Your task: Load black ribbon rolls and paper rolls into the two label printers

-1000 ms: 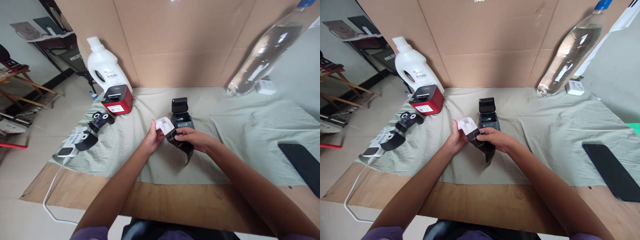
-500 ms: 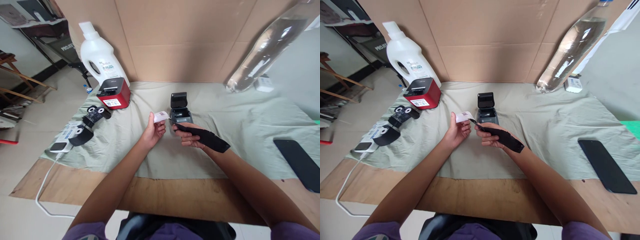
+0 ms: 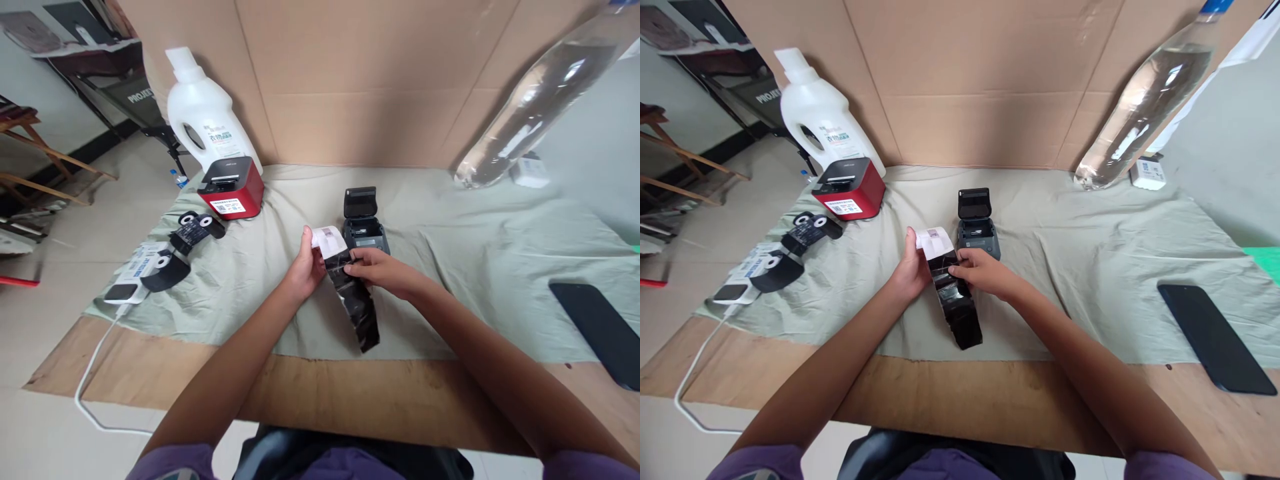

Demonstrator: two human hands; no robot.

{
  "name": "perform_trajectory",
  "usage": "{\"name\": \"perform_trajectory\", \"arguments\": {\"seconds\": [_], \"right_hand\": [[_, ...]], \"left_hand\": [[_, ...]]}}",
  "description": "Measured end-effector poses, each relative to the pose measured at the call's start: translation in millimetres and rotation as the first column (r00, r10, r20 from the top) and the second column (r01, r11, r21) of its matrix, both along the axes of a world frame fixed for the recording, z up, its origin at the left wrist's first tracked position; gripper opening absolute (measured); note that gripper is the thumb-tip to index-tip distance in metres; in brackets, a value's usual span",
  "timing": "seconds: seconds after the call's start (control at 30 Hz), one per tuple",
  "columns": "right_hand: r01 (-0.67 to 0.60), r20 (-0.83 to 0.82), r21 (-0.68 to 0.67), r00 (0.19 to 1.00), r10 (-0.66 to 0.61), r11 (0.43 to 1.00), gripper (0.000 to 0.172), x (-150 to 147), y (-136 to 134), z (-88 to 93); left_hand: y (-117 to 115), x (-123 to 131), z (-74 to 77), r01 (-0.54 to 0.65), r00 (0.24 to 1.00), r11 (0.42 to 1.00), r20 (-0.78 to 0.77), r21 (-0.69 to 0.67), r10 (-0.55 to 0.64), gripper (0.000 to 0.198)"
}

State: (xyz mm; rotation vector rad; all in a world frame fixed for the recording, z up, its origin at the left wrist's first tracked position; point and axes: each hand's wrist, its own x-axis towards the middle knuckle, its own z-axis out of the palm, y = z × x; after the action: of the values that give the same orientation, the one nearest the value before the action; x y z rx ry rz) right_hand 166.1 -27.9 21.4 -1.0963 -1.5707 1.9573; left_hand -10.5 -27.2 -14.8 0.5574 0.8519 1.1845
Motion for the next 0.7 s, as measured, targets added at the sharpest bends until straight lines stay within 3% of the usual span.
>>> {"name": "perform_trajectory", "arguments": {"seconds": [0.1,0.27,0.37,0.43,0.53,0.6,0.7], "right_hand": [[-0.003,0.103,0.147,0.995,-0.012,0.989,0.023,-6.3,-2.7,-0.8],[-0.024,0.184,0.284,0.982,-0.031,0.958,0.022,-16.1,-6.7,-10.6],[0.041,0.216,0.428,0.965,-0.147,0.903,0.024,-19.5,-12.6,-19.1],[0.118,0.247,0.569,0.920,-0.306,0.814,0.028,-20.7,-18.2,-22.9],[0.132,0.296,0.785,0.778,-0.554,0.605,0.048,-20.6,-23.8,-24.9],[0.057,0.270,0.895,0.721,-0.638,0.443,0.049,-19.1,-23.5,-25.0],[-0.044,0.187,0.973,0.732,-0.656,0.229,0.035,-16.6,-18.9,-26.1]], "left_hand": [[-3.4,3.6,2.8,0.022,0.999,1.000,0.026,-0.013,-0.021,0.079],[-9.2,6.3,2.3,0.100,0.995,0.993,0.032,-0.063,-0.098,0.077],[-10.0,6.0,-2.1,0.110,0.994,0.990,0.015,-0.092,-0.109,0.073],[-9.3,5.7,-4.7,0.097,0.995,0.989,-0.010,-0.115,-0.098,0.071],[-8.7,5.7,-6.8,0.094,0.995,0.988,-0.035,-0.123,-0.099,0.070],[-9.3,6.1,-7.6,0.087,0.995,0.993,-0.049,-0.084,-0.091,0.067],[-11.3,7.0,-9.9,0.088,0.991,0.996,-0.100,0.025,-0.085,0.064]]}}
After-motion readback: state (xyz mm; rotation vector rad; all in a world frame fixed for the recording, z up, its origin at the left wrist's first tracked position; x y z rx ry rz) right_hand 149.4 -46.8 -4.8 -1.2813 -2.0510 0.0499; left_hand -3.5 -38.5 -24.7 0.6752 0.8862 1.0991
